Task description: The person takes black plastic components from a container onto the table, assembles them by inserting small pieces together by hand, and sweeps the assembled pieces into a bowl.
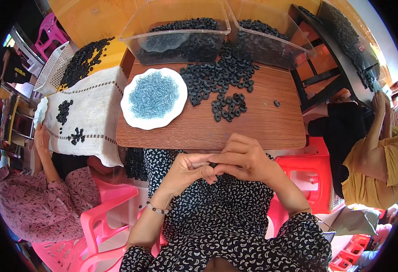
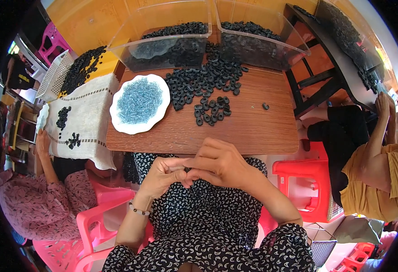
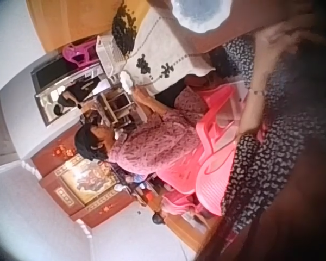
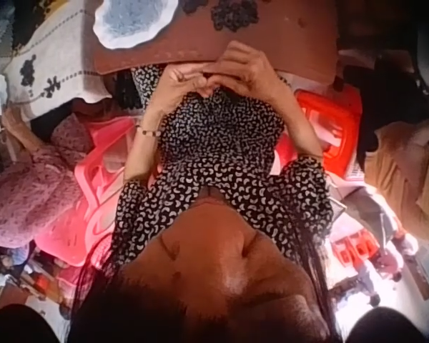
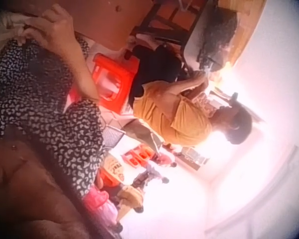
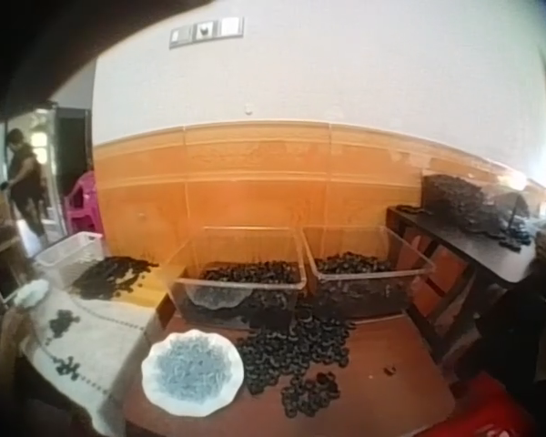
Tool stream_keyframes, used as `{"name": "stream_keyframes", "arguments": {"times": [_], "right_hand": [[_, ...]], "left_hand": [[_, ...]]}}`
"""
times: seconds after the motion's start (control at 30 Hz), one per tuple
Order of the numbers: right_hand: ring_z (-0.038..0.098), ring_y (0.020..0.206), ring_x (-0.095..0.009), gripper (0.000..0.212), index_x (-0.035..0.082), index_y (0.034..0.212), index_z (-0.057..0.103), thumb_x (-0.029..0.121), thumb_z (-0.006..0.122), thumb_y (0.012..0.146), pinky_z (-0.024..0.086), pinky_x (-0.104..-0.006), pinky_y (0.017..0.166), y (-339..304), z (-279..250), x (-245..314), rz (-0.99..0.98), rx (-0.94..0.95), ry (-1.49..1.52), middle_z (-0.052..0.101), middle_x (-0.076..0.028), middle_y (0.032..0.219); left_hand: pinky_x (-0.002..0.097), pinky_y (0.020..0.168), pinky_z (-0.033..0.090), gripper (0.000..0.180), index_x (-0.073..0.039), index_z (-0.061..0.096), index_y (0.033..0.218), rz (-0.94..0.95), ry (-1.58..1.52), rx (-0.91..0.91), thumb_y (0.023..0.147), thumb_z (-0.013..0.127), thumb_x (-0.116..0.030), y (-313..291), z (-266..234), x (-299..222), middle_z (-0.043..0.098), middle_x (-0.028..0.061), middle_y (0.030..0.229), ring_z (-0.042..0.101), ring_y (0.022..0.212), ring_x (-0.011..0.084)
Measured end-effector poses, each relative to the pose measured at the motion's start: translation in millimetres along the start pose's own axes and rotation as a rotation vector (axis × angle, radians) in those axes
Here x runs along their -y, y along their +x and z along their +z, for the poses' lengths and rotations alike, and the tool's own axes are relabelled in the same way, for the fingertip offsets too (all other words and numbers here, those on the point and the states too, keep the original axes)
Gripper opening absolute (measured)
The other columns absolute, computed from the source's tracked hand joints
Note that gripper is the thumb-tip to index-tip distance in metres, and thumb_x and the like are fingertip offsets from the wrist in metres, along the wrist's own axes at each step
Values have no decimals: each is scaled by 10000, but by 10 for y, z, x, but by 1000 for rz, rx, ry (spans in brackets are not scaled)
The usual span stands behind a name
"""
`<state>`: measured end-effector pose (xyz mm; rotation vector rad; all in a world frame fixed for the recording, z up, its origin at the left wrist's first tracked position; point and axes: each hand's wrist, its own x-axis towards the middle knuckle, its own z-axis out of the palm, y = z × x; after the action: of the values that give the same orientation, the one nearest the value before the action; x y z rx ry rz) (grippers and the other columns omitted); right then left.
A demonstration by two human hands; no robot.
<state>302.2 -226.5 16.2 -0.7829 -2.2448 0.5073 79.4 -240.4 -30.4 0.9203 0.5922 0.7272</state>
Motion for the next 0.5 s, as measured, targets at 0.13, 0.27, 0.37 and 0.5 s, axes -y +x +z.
{"name": "stream_keyframes", "arguments": {"times": [0.13,0.27,0.37,0.5], "right_hand": [[553,694,-210,359,117,1075,764,206,845,736,474,-328,601,-36,37,-30,-27,6,-93,613,-7,738],[578,709,-238,323,93,1080,737,169,814,775,486,-366,610,-23,-25,-88,60,-27,-104,614,-53,746],[590,723,-270,226,58,1007,744,110,797,794,490,-383,645,-47,-109,-352,164,-128,-232,670,-92,801],[602,745,-267,198,57,1002,745,113,787,817,497,-381,661,-118,-213,-724,242,-188,-370,675,-93,807]], "left_hand": [[289,733,595,357,45,689,1195,-45,16,29,995,658,-249,4,-5,22,746,151,978,714,804,161],[279,727,577,400,31,685,1201,-39,8,0,1025,607,-318,13,-6,67,732,127,947,693,796,151],[270,720,560,400,23,669,1227,-19,-14,-68,1039,582,-320,26,11,93,711,95,929,667,793,135],[257,701,539,384,12,655,1251,-3,-25,-126,1052,563,-303,47,20,92,684,62,922,638,781,114]]}}
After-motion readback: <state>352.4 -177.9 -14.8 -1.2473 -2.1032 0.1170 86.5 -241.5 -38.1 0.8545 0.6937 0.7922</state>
